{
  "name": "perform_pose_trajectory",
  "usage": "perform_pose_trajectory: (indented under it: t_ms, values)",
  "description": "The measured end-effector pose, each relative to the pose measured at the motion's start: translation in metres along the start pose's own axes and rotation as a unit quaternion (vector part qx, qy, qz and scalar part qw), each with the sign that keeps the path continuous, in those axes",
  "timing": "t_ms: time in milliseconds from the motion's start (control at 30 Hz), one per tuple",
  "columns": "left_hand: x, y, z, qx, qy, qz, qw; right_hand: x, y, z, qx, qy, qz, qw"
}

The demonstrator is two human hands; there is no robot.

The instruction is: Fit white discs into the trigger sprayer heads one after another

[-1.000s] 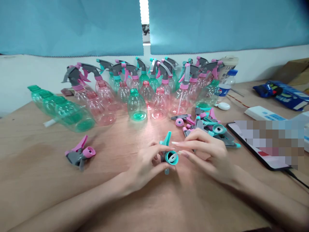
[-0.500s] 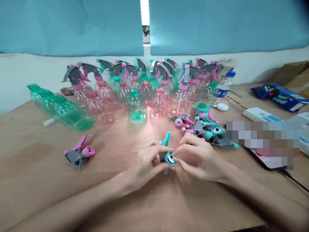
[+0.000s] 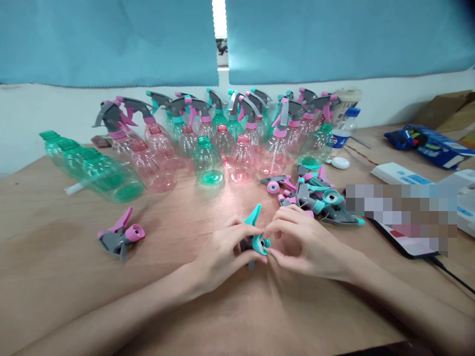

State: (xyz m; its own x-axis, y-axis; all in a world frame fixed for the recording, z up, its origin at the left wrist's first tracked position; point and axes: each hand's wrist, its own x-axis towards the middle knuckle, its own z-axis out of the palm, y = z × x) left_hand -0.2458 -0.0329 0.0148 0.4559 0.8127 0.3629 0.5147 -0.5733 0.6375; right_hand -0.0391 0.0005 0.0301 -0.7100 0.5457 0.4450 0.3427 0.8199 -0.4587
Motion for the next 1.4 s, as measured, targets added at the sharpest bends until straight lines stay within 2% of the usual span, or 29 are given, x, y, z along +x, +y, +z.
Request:
perform_pose_trajectory:
  t_ms: [233, 533, 833, 1000, 1167, 1300, 1400]
  values:
    - [0.0, 0.0, 0.001, -0.01, 0.002, -0.018, 1.0, 0.0, -0.001, 0.005, -0.006, 0.011, -0.023, 1.0]
    - [-0.003, -0.004, 0.005, 0.019, 0.063, 0.019, 0.998, 0.001, 0.001, 0.014, -0.074, 0.074, -0.036, 0.994]
    - [-0.004, -0.004, 0.005, 0.081, 0.093, 0.069, 0.99, -0.004, 0.0, 0.031, -0.047, 0.141, -0.038, 0.988]
    - [-0.003, -0.004, 0.005, 0.079, 0.097, 0.08, 0.989, -0.005, -0.004, 0.032, -0.08, 0.166, -0.043, 0.982]
    - [-0.004, -0.002, 0.005, 0.074, 0.082, 0.077, 0.991, -0.008, -0.003, 0.029, -0.046, 0.14, -0.052, 0.988]
    - [-0.004, -0.001, 0.005, 0.069, 0.103, 0.091, 0.988, -0.009, 0.0, 0.026, 0.012, 0.115, -0.053, 0.992]
    - [-0.004, -0.002, 0.004, 0.067, 0.11, 0.094, 0.987, -0.008, 0.001, 0.024, 0.01, 0.102, -0.063, 0.993]
